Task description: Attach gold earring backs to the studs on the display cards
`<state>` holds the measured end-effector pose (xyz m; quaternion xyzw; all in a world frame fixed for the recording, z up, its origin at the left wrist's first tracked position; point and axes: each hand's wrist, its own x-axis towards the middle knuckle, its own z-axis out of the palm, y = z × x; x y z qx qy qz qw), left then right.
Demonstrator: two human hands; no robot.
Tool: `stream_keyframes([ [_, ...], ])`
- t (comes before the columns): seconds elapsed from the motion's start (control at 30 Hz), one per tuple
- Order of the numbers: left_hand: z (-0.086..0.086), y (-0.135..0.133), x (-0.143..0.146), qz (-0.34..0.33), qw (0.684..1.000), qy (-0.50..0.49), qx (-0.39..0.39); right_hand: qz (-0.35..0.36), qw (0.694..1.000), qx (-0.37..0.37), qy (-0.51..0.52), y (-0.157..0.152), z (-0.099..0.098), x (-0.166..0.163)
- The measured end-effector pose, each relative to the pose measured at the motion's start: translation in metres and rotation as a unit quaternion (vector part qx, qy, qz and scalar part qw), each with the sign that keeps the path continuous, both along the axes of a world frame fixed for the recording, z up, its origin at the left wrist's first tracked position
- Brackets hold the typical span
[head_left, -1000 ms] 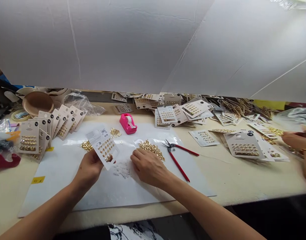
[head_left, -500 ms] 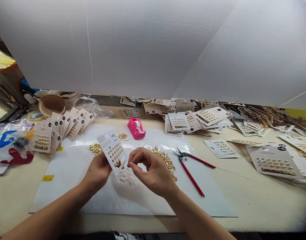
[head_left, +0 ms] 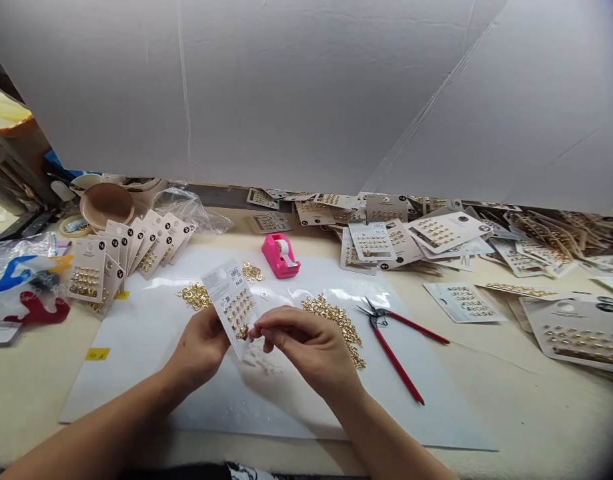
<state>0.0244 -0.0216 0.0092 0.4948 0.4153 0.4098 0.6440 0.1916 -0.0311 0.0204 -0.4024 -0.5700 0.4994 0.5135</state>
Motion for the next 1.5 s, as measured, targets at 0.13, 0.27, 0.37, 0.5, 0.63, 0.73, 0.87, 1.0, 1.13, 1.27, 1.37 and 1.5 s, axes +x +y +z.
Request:
stream_keyframes([
  [0.13,-0.001,0.000,0.000,-0.001,1.000,0.016,0.014,-0.044,0.994,0.062,-0.083,0.001,0.000,0.000],
  [0.27,0.001,-0.003,0.000,-0.013,0.999,0.014,0.034,-0.053,0.985,0.106,-0.123,0.003,0.000,-0.002],
  [0.37,0.003,-0.004,0.001,-0.022,0.999,-0.002,0.042,-0.048,0.984,0.115,-0.130,0.003,-0.002,-0.003],
  [0.5,0.004,-0.004,0.001,-0.020,0.998,-0.019,0.051,-0.046,0.984,0.119,-0.126,0.002,-0.005,-0.004],
  [0.63,0.001,-0.004,0.000,-0.024,0.998,-0.017,0.048,-0.040,0.985,0.118,-0.122,0.001,-0.007,-0.004],
  [0.73,-0.002,-0.003,-0.001,-0.036,0.998,-0.008,0.050,-0.039,0.984,0.124,-0.125,0.000,-0.007,-0.004],
  [0.87,-0.005,-0.002,-0.003,-0.045,0.998,-0.003,0.054,-0.044,0.983,0.129,-0.121,0.000,-0.007,-0.005],
  [1.0,-0.006,-0.001,-0.004,-0.055,0.996,0.008,0.063,-0.044,0.983,0.129,-0.124,-0.001,-0.006,-0.005],
  [1.13,-0.007,-0.001,-0.004,-0.060,0.996,0.002,0.065,-0.049,0.979,0.138,-0.139,-0.001,-0.005,-0.006],
  [1.27,-0.005,-0.001,-0.003,-0.055,0.996,0.009,0.062,-0.048,0.980,0.136,-0.140,-0.001,-0.007,-0.006],
  [1.37,-0.004,-0.001,-0.002,-0.052,0.996,0.016,0.066,-0.043,0.982,0.122,-0.138,-0.001,-0.010,-0.006],
  [1.5,-0.001,0.000,-0.001,-0.048,0.997,0.016,0.063,-0.025,0.985,0.101,-0.138,0.000,-0.009,-0.004],
])
